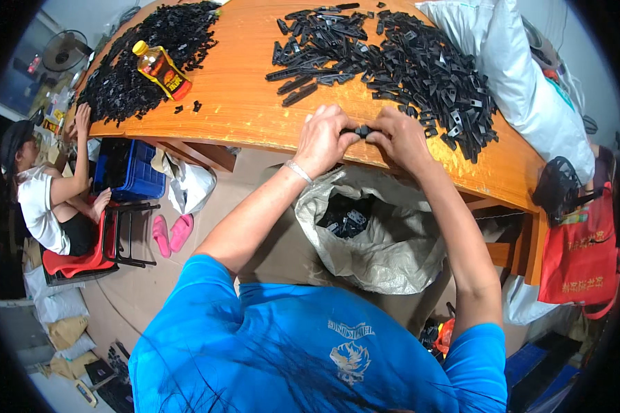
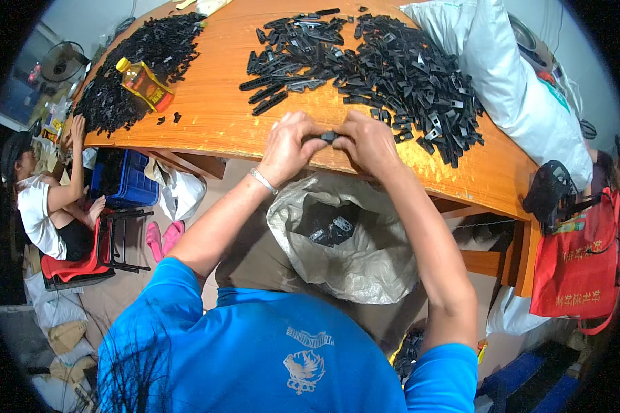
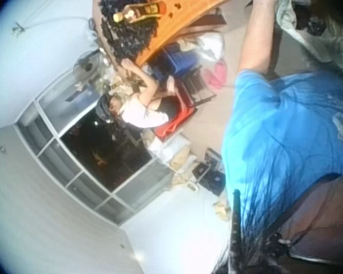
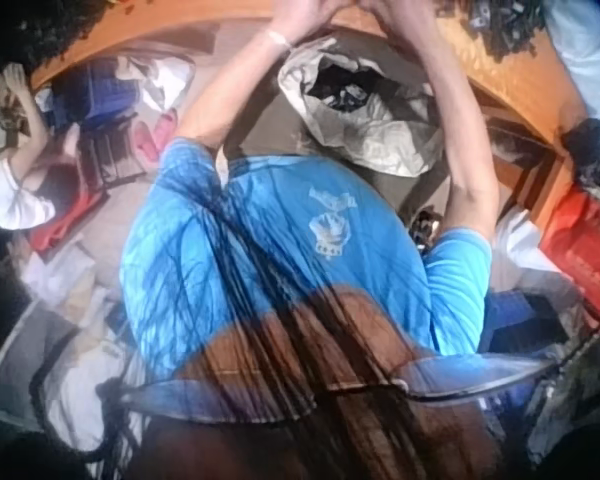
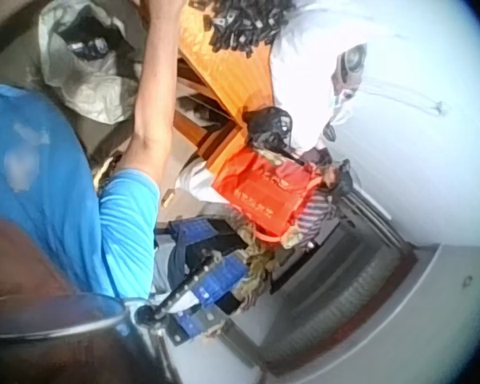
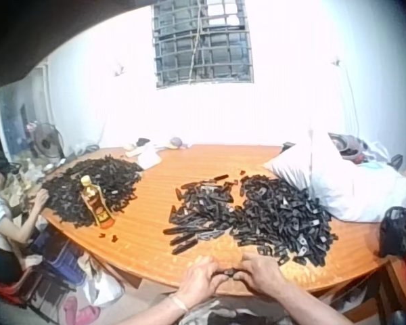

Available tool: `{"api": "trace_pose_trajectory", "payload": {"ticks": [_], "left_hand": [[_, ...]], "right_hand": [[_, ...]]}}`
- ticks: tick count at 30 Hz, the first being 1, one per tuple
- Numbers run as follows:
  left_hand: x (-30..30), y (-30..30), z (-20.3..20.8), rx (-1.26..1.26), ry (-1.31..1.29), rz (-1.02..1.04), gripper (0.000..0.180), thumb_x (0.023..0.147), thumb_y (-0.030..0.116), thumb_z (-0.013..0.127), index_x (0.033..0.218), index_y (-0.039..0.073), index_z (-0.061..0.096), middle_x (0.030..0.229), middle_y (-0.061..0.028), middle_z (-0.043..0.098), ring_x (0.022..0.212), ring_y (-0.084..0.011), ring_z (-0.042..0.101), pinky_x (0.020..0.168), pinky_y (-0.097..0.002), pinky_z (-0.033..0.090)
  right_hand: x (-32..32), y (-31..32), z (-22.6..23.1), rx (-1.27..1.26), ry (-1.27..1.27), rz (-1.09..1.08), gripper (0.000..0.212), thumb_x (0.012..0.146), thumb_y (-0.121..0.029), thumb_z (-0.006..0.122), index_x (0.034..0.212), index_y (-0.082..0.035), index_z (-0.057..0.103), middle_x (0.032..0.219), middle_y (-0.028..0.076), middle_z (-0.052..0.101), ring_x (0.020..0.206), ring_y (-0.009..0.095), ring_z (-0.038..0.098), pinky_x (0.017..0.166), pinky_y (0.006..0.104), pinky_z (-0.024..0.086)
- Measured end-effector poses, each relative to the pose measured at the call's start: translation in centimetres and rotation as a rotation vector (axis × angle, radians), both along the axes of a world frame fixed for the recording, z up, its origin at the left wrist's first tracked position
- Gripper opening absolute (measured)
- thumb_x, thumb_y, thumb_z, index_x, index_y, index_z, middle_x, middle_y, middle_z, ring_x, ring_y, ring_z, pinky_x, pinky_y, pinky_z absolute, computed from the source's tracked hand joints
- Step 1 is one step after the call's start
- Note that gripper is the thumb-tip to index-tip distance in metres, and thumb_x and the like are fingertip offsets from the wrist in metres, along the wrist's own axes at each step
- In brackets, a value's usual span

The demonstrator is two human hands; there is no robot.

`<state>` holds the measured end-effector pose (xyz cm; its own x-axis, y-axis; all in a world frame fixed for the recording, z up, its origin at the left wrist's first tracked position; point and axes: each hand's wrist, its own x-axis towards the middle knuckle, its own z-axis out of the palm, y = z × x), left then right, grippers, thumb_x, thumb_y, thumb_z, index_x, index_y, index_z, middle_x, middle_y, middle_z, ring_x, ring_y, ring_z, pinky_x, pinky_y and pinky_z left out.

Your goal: The person assembles small black plastic components by fitting them together by hand and drops the assembled pieces into a bag.

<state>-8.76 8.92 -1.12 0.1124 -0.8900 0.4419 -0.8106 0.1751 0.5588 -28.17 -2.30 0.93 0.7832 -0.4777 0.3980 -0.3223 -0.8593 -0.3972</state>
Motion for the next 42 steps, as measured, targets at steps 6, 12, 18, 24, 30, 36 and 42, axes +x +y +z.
{"api": "trace_pose_trajectory", "payload": {"ticks": [6,12,18,24,30,36,42], "left_hand": [[4.6,2.8,0.7,-0.055,0.027,-0.175,0.02,0.089,0.018,0.08,0.105,0.007,0.078,0.105,-0.0137,0.071,0.107,-0.0344,0.064,0.096,-0.0434,0.05],[9.2,1.0,-0.4,-0.186,-0.14,0.342,0.017,0.091,0.02,0.078,0.102,0.008,0.076,0.094,-0.0138,0.069,0.096,-0.0375,0.064,0.085,-0.0478,0.052],[7.5,0.8,-0.6,-0.092,-0.024,0.252,0.011,0.09,0.014,0.079,0.092,0.005,0.072,0.094,-0.0118,0.07,0.092,-0.0327,0.067,0.081,-0.0438,0.054],[3.4,1.5,-0.5,-0.221,-0.026,-0.035,0.016,0.08,0.003,0.081,0.086,0.005,0.067,0.098,-0.0079,0.07,0.096,-0.031,0.066,0.082,-0.0421,0.052],[1.4,1.4,-0.1,-0.173,0.032,-0.126,0.02,0.079,-0.001,0.08,0.092,0.005,0.065,0.095,-0.0081,0.069,0.093,-0.0318,0.066,0.081,-0.0409,0.053],[0.0,2.2,1.8,-0.198,-0.019,-0.067,0.031,0.078,0.003,0.083,0.107,0.006,0.072,0.103,-0.0106,0.07,0.101,-0.0334,0.065,0.086,-0.0432,0.053],[-1.9,3.3,1.8,-0.104,0.183,-0.372,0.027,0.084,0.006,0.083,0.109,0.005,0.074,0.108,-0.0092,0.072,0.105,-0.0315,0.066,0.095,-0.0412,0.051]], "right_hand": [[-4.4,7.6,-0.4,0.149,0.067,-0.004,0.025,0.084,-0.026,0.085,0.103,-0.01,0.08,0.098,0.011,0.07,0.09,0.036,0.071,0.077,0.0448,0.057],[-5.5,3.7,-0.1,0.124,0.019,-0.255,0.025,0.088,-0.023,0.081,0.107,-0.006,0.08,0.105,0.017,0.071,0.09,0.039,0.072,0.08,0.0465,0.058],[-2.1,-0.5,1.0,-0.045,0.073,-0.589,0.027,0.09,-0.023,0.08,0.109,-0.004,0.079,0.108,0.017,0.07,0.092,0.043,0.073,0.082,0.0497,0.059],[0.4,-2.6,0.9,-0.061,0.334,-0.646,0.024,0.091,-0.025,0.08,0.107,-0.006,0.079,0.11,0.019,0.07,0.095,0.042,0.072,0.086,0.0508,0.058],[-1.0,-2.3,0.4,-0.066,0.294,-0.517,0.019,0.091,-0.02,0.078,0.105,-0.007,0.077,0.105,0.017,0.07,0.097,0.042,0.071,0.084,0.0498,0.057],[-3.6,1.6,0.9,0.259,-0.117,-0.268,0.018,0.092,-0.012,0.077,0.105,-0.002,0.073,0.096,0.019,0.074,0.08,0.03,0.074,0.072,0.0417,0.058],[-5.0,7.2,1.7,1.322,-0.335,-0.078,0.019,0.098,-0.015,0.077,0.106,-0.001,0.068,0.082,0.002,0.068,0.06,0.008,0.064,0.051,0.0207,0.045]]}}
